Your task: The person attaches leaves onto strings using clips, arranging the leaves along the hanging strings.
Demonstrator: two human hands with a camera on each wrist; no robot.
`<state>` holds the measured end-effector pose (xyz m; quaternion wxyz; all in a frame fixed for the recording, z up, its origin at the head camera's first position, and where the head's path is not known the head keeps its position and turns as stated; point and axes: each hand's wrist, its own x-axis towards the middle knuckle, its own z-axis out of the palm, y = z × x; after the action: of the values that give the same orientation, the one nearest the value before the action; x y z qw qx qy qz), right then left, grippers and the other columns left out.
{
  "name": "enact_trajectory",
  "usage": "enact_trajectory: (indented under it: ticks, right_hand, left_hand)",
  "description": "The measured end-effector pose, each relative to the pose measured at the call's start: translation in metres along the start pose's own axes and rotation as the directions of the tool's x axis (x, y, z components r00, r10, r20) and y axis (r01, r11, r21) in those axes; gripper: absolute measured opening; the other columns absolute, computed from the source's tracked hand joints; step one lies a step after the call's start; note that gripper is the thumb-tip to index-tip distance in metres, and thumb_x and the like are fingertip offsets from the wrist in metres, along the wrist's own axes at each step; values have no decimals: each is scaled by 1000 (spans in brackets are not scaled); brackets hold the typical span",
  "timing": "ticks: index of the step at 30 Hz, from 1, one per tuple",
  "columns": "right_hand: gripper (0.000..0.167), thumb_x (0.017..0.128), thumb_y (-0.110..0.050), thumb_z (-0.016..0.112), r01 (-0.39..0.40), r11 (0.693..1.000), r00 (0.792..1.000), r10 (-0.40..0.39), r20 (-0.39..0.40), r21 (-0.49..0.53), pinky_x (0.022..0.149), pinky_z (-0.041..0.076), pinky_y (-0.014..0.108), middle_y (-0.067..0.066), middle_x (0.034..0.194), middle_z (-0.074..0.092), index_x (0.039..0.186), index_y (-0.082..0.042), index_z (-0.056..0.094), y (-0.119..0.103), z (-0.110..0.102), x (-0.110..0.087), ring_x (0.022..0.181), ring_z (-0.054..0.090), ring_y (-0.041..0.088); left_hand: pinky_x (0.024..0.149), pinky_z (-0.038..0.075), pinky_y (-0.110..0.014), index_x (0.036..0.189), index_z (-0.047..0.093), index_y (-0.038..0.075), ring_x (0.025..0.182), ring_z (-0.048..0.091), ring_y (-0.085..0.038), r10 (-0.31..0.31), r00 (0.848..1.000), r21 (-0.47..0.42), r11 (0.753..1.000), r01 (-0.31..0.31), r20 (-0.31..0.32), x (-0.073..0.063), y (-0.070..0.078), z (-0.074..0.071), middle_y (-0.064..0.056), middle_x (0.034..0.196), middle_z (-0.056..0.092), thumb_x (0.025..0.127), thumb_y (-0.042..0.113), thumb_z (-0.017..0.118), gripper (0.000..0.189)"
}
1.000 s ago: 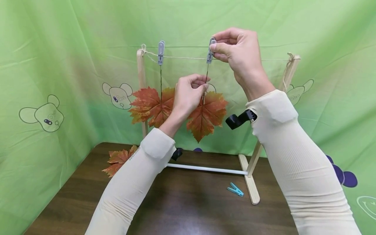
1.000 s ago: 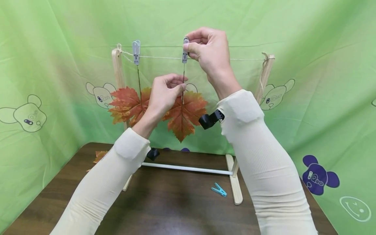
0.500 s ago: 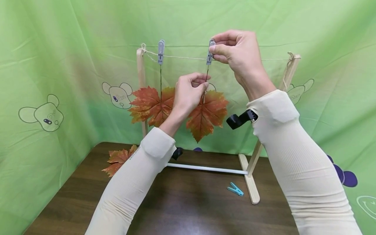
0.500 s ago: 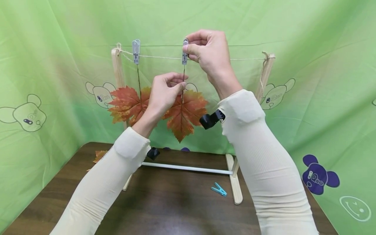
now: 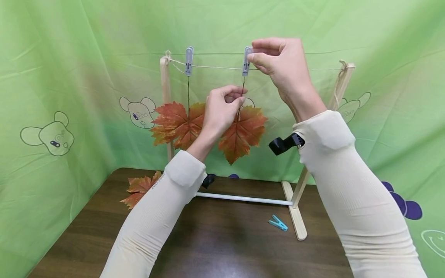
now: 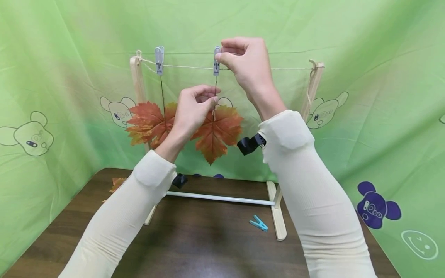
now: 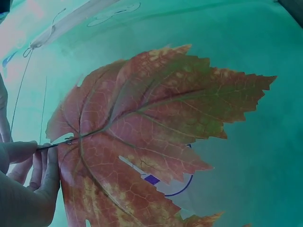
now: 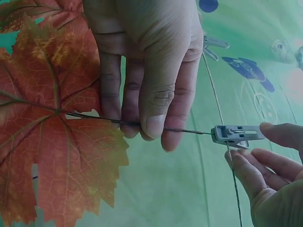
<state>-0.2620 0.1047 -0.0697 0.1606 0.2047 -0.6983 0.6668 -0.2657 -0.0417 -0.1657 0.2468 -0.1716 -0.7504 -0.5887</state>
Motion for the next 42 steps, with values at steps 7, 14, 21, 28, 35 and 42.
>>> enact_trajectory:
  ticks: [7, 14, 21, 28, 35, 42]
  right_hand:
    - [40, 92, -1, 77, 103, 994, 993, -104, -46, -29, 109, 52, 28, 11, 134, 72, 131, 0, 71, 10, -4, -20, 124, 69, 19]
    - [31, 91, 3, 77, 236, 971, 968, -233, -92, 34, 101, 56, 26, 12, 119, 77, 121, 4, 75, 24, -3, -43, 111, 74, 20]
    - [30, 92, -1, 77, 241, 970, 969, -242, -59, -15, 101, 56, 25, 8, 118, 78, 122, 2, 75, 32, -7, -61, 108, 74, 14]
    - [32, 94, -4, 76, 240, 966, 969, -244, -33, -101, 103, 55, 25, 7, 122, 78, 126, 1, 74, 39, -11, -73, 113, 73, 15]
    - [34, 98, -9, 73, 241, 945, 969, -246, 6, -223, 107, 53, 24, 12, 130, 74, 131, -1, 72, 48, -17, -88, 116, 72, 9]
    - [33, 101, -12, 69, 214, 946, 977, -213, 32, -242, 105, 52, 21, 12, 133, 73, 134, -3, 70, 63, -23, -109, 118, 70, 6]
  left_hand:
    - [75, 53, -21, 114, 80, 4, 86, 70, -16, 8, 1000, 11, 1000, -8, -9, -1, -2, -2, -9, 102, 78, 98, 7, 72, 18]
    - [76, 53, -21, 115, 79, 2, 86, 71, -17, 9, 1000, 14, 1000, -9, 17, 0, -3, -3, -14, 105, 78, 97, 3, 72, 19]
    - [75, 53, -21, 117, 78, 2, 87, 72, -17, 9, 1000, 14, 1000, -9, 21, -2, -6, -5, -14, 106, 78, 97, 4, 72, 20]
    - [77, 55, -22, 118, 78, 3, 88, 72, -16, 25, 1000, -6, 1000, -25, -3, -7, -6, -12, -11, 105, 78, 98, 4, 71, 21]
    - [83, 57, -27, 118, 78, 5, 91, 72, -18, 55, 998, -2, 998, -55, -16, -21, -7, -27, -12, 107, 77, 98, 6, 71, 21]
    - [83, 55, -28, 118, 79, 10, 94, 70, -14, 56, 998, 47, 997, -56, 9, -46, -18, -47, -4, 109, 78, 101, 17, 71, 20]
